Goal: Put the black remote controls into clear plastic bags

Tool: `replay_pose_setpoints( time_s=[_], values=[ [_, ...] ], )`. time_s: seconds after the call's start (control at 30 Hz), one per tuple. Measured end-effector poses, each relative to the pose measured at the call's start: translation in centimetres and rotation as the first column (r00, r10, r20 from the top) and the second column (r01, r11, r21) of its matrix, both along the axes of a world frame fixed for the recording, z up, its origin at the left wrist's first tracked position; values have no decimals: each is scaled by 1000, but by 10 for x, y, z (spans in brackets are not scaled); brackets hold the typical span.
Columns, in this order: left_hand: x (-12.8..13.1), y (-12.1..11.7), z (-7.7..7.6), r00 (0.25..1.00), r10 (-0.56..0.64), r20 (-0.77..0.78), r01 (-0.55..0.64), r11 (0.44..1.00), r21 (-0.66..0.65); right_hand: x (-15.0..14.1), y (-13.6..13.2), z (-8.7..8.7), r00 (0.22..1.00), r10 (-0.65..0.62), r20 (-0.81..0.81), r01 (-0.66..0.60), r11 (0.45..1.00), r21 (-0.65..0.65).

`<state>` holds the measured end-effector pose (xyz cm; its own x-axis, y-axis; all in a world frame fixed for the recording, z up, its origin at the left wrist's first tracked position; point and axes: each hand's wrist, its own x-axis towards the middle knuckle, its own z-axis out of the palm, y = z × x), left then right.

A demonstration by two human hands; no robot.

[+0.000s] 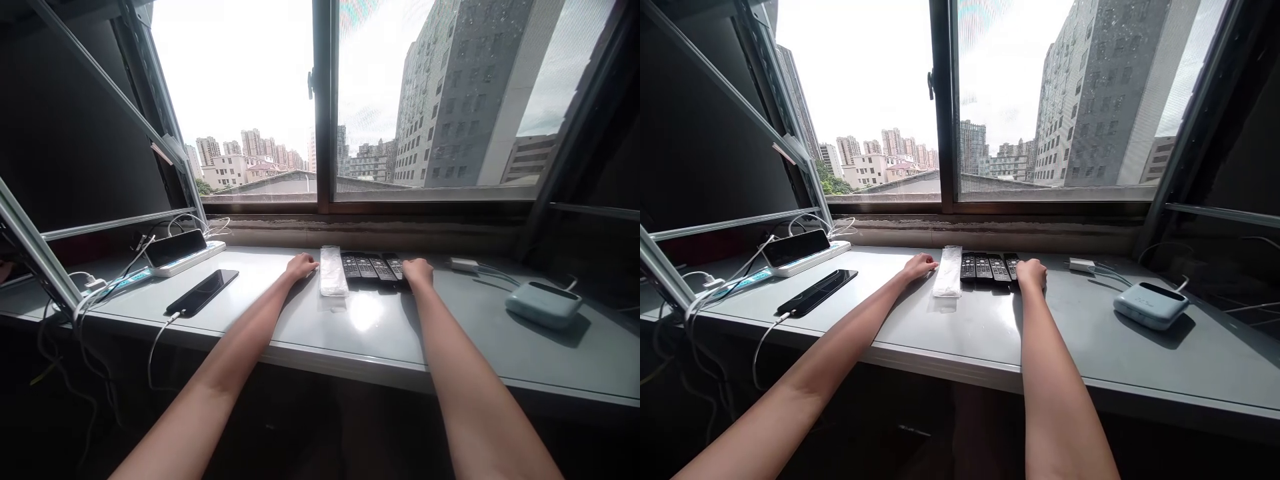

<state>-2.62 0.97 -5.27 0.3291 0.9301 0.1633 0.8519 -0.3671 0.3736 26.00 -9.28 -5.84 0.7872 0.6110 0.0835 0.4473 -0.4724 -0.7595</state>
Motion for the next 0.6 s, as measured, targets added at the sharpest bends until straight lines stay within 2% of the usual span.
replay_pose_setpoints(
  time_s=[0.13, 0.3, 0.5, 0.6],
  values=[
    [1, 2, 0, 997, -26, 72, 27, 999, -17, -2, -1, 1, 1000, 4, -4, -4, 1000, -12],
    [5, 2, -1, 999, -37, -40, 38, 999, 20, -3, 0, 2, 1000, 10, -10, -10, 1000, -30],
    [4, 0, -1, 999, -6, -36, 6, 1000, -1, -4, 0, 2, 1000, -6, 8, 6, 998, -56],
    [7, -5, 1, 992, -23, -123, 26, 999, 22, -4, 0, 2, 1000, -9, 21, 11, 998, -62]
  ],
)
